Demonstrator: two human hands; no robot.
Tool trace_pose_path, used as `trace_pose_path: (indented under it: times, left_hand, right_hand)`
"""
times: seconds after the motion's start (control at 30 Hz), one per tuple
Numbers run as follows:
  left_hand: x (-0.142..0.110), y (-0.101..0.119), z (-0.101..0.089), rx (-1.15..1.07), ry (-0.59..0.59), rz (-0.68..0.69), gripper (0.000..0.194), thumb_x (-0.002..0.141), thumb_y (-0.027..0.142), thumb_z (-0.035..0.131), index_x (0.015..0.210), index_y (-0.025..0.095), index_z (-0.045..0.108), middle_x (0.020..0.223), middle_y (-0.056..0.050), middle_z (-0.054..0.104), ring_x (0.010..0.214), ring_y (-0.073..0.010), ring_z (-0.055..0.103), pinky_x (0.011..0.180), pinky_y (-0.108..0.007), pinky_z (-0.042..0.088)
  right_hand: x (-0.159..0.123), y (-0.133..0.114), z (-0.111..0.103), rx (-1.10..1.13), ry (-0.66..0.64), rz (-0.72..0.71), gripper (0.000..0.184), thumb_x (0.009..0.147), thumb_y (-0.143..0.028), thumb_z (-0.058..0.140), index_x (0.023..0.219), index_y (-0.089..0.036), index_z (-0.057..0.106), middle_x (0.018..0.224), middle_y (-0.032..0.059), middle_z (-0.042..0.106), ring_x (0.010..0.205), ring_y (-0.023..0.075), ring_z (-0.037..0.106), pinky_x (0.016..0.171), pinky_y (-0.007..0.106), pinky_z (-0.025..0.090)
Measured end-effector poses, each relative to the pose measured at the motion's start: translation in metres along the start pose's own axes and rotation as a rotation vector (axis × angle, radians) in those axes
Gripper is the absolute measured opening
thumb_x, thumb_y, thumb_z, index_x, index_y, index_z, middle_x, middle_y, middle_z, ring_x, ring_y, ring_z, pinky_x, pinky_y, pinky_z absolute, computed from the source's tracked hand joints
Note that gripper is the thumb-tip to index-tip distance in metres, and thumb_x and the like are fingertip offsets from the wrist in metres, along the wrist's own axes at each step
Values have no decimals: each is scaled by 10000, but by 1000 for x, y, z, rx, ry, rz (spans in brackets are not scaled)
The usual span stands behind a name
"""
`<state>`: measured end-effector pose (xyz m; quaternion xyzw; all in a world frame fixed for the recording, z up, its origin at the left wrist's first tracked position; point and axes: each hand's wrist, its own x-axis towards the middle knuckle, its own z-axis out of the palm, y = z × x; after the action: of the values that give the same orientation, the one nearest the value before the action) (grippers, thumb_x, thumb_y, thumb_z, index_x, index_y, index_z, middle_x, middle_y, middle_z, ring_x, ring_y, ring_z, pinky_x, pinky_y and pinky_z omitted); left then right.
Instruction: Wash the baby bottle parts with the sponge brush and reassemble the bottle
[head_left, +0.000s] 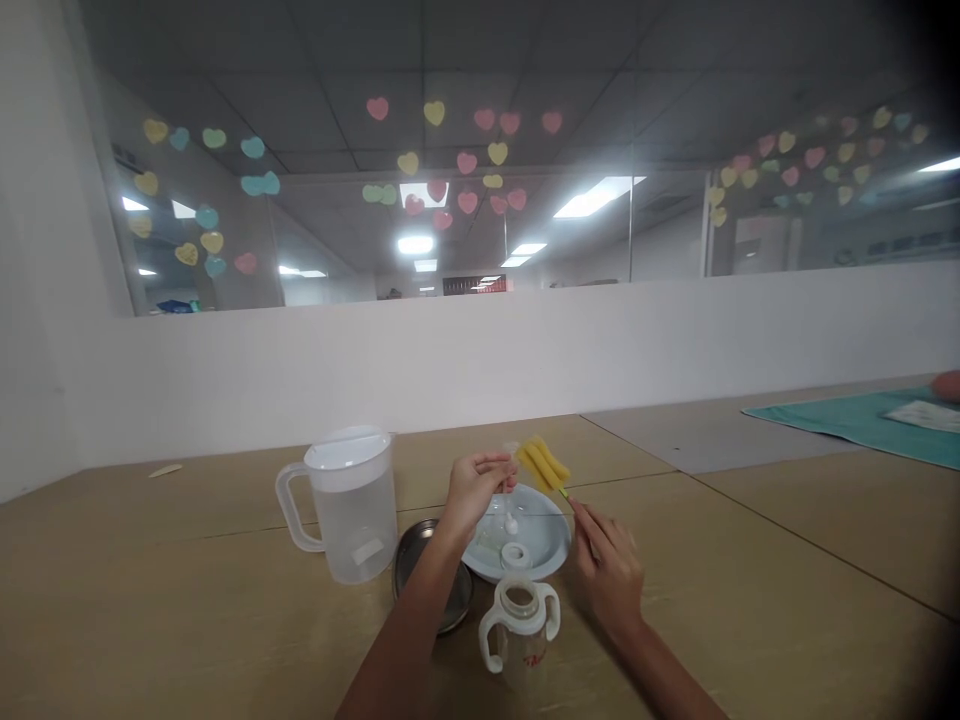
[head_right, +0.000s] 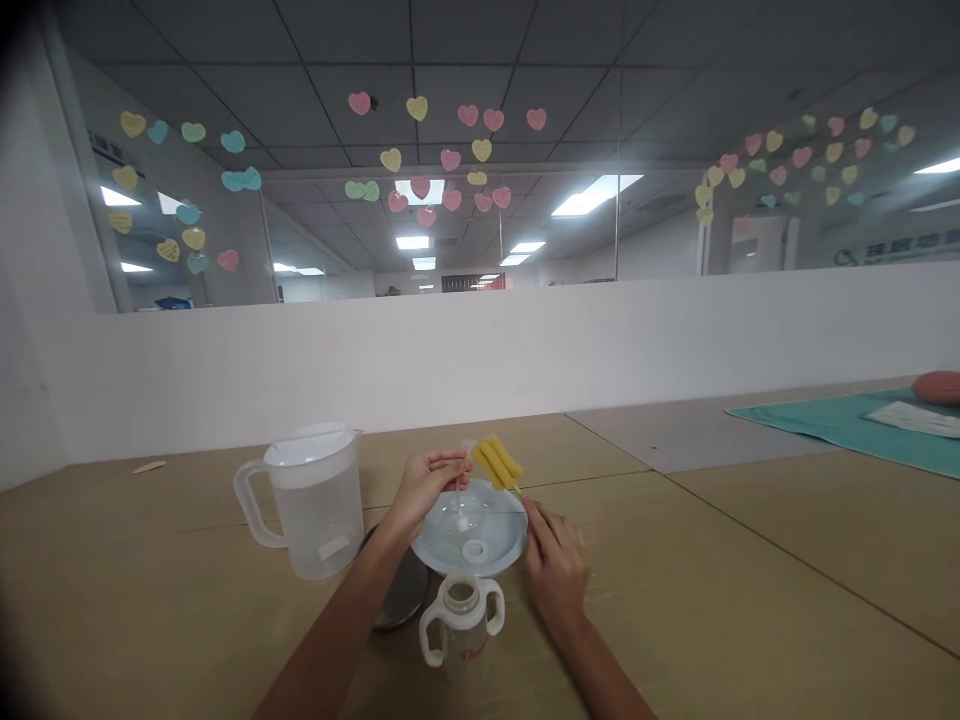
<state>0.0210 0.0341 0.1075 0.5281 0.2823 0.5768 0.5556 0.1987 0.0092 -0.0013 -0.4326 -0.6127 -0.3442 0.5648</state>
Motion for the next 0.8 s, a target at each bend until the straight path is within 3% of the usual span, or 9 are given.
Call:
trace_pose_path:
  times: [0.13,0.27,0.37,0.53,0.8]
  left_hand:
    - [3,-2,-3,76,21,3,190,629,163,699,789,72,654,613,-45,640,522,-100,570,550,-227,470]
    - [7,-4,-5,133,50,12,144,625,131,688,759,86,660,582,-32,632,508,-105,571,529,-222,461]
    - [8,-5,-5,139,42,6,136,617,123,692,747,91,666,584,-35,638,510,-109,574,522,-220,458]
    - [7,-2,-5,140,29,11,128,633,111,682,757,81,669,593,-47,645,517,-106,572,524,-212,453]
    - [8,-6,-10,85,88,77,232,721,209,656,926,100,667,863,-127,693,818,-193,645,721,-296,492]
  right_hand:
    - [-1,3,3,21,-11,159,282,863,-219,468,1095,-189,624,867,58,694,706,157,587,688,288,457]
    - [2,3,1,17,62,329,285,862,-255,464,1063,-152,638,851,80,688,703,166,591,661,283,461]
    - [5,-2,-2,50,65,273,271,854,-242,483,1065,-165,634,871,71,691,719,164,594,685,286,457]
    - [2,-3,0,55,-51,117,276,862,-218,460,1079,-190,629,895,52,696,721,159,587,712,295,437]
    - [1,-3,-1,-6,-94,89,266,870,-229,456,1064,-194,633,860,44,705,698,155,562,678,295,368]
